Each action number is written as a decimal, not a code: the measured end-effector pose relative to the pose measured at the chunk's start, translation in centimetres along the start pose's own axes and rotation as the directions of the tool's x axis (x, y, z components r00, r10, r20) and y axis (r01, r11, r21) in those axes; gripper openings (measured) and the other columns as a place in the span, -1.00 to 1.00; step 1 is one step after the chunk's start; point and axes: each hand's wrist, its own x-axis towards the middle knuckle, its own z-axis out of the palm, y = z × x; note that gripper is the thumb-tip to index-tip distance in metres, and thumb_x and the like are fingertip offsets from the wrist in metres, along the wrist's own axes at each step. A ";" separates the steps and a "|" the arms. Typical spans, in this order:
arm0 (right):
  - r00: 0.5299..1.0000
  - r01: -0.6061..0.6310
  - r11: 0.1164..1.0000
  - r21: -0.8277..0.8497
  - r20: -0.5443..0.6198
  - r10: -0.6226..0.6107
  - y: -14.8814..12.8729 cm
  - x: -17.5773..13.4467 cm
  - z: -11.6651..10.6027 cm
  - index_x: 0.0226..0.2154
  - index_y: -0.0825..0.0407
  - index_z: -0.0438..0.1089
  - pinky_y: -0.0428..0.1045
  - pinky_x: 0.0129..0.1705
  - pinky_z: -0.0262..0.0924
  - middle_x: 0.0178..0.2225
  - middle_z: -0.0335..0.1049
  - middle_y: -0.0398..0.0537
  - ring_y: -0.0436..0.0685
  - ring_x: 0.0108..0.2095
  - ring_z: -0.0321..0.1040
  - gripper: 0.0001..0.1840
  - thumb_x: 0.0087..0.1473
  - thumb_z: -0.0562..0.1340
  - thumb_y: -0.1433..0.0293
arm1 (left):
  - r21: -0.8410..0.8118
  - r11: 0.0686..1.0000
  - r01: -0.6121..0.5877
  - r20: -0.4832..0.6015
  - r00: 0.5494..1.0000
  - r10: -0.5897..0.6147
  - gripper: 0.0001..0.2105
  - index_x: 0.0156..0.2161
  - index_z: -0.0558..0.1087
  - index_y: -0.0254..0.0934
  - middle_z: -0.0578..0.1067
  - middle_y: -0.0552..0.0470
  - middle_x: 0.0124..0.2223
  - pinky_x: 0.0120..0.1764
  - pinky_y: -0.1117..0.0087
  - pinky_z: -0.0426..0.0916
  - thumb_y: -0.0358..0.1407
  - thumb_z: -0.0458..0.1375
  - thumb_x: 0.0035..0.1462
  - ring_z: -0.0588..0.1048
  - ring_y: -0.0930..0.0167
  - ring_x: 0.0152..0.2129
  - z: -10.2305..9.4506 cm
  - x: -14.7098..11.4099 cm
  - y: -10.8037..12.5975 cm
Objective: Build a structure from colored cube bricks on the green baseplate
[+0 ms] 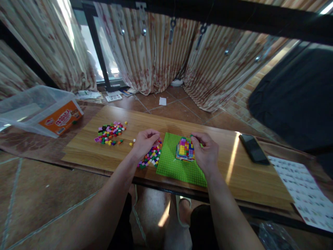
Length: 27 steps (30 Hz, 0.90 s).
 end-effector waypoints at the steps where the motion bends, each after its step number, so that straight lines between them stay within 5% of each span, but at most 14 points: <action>1: 1.000 -0.013 1.000 0.003 -0.003 0.013 0.1 0.0 0.0 -0.31 -0.02 0.51 0.03 -0.23 0.34 -0.34 0.51 -0.07 0.10 -0.32 0.43 -0.83 0.07 0.20 0.35 | 0.001 1.000 0.000 0.000 1.000 0.000 -0.79 -0.39 0.50 -0.33 0.52 0.05 -0.47 -0.45 0.50 0.32 -0.21 0.30 -0.10 0.42 0.53 -0.58 0.0 0.0 0.0; 27: 0.996 -0.085 0.996 0.014 0.016 0.085 -0.2 -0.2 0.1 -0.37 -0.01 0.52 0.02 -0.27 0.34 -0.40 0.53 -0.11 0.08 -0.38 0.43 -0.87 0.00 0.26 0.33 | 0.011 1.000 -0.003 -0.005 1.000 0.003 -0.81 -0.40 0.50 -0.32 0.52 0.06 -0.47 -0.47 0.51 0.31 -0.22 0.29 -0.10 0.41 0.54 -0.59 0.0 0.1 -0.2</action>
